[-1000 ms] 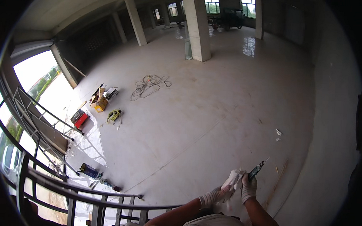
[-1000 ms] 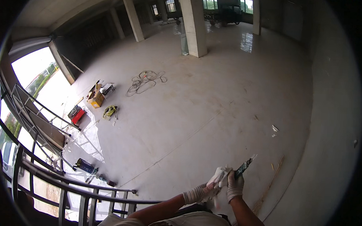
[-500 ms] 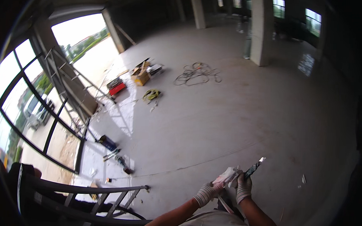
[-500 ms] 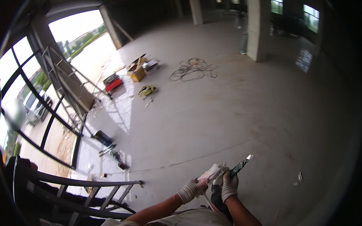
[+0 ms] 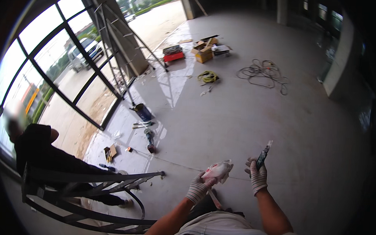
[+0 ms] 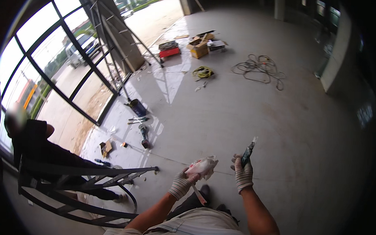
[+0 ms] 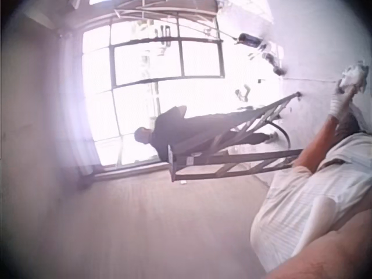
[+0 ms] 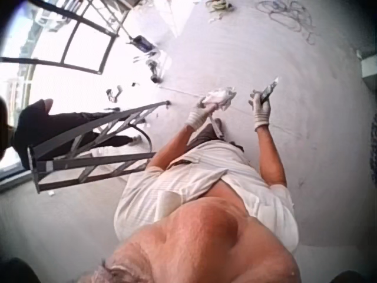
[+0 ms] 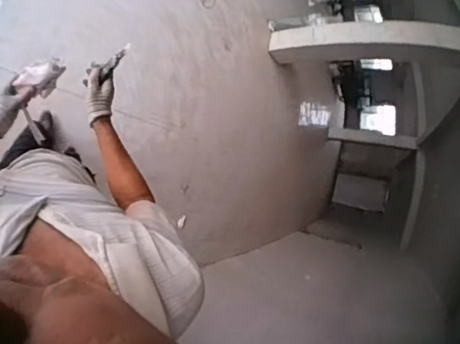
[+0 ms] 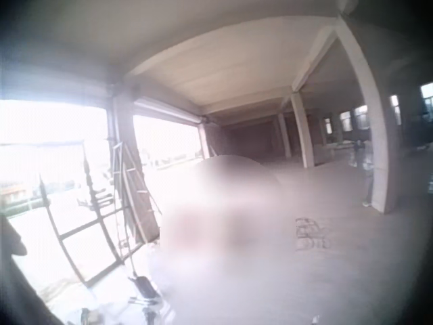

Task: The person kneels and uses a utility knife to cut and remove protective film from a window frame. They then wipe the frame with a cloth and continue trimming film along the edges while another person works nearby.

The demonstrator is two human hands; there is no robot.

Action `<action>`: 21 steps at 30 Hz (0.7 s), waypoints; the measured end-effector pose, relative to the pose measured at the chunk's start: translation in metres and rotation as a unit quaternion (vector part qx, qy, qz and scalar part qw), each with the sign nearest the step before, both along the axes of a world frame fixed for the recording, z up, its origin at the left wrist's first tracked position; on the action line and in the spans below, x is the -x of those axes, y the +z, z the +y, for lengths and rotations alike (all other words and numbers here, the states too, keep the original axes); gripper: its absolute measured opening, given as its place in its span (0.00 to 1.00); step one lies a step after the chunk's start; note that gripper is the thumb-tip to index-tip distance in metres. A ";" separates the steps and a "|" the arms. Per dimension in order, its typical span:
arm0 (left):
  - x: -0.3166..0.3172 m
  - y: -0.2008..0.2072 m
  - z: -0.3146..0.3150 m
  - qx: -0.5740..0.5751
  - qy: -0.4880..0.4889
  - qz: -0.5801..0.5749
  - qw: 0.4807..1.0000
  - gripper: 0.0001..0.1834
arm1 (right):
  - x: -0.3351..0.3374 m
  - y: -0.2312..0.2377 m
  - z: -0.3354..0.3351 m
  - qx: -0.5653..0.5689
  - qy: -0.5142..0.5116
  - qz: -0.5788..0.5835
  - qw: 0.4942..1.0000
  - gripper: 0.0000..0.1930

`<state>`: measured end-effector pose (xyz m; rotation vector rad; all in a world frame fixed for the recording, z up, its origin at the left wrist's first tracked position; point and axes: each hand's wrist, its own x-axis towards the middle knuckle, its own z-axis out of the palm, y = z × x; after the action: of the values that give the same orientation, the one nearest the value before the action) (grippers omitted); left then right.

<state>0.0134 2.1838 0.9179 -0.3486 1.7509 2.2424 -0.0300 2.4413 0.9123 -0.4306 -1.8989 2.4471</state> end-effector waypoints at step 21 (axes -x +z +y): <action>0.404 0.015 -0.165 0.247 -0.101 0.059 0.962 0.38 | 0.434 -0.037 -0.191 -0.119 0.237 -0.035 0.964 0.13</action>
<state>-0.3904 2.0193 0.9329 -0.1247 2.2878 1.6977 -0.4642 2.2506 0.8750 -0.0557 -2.5400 2.4224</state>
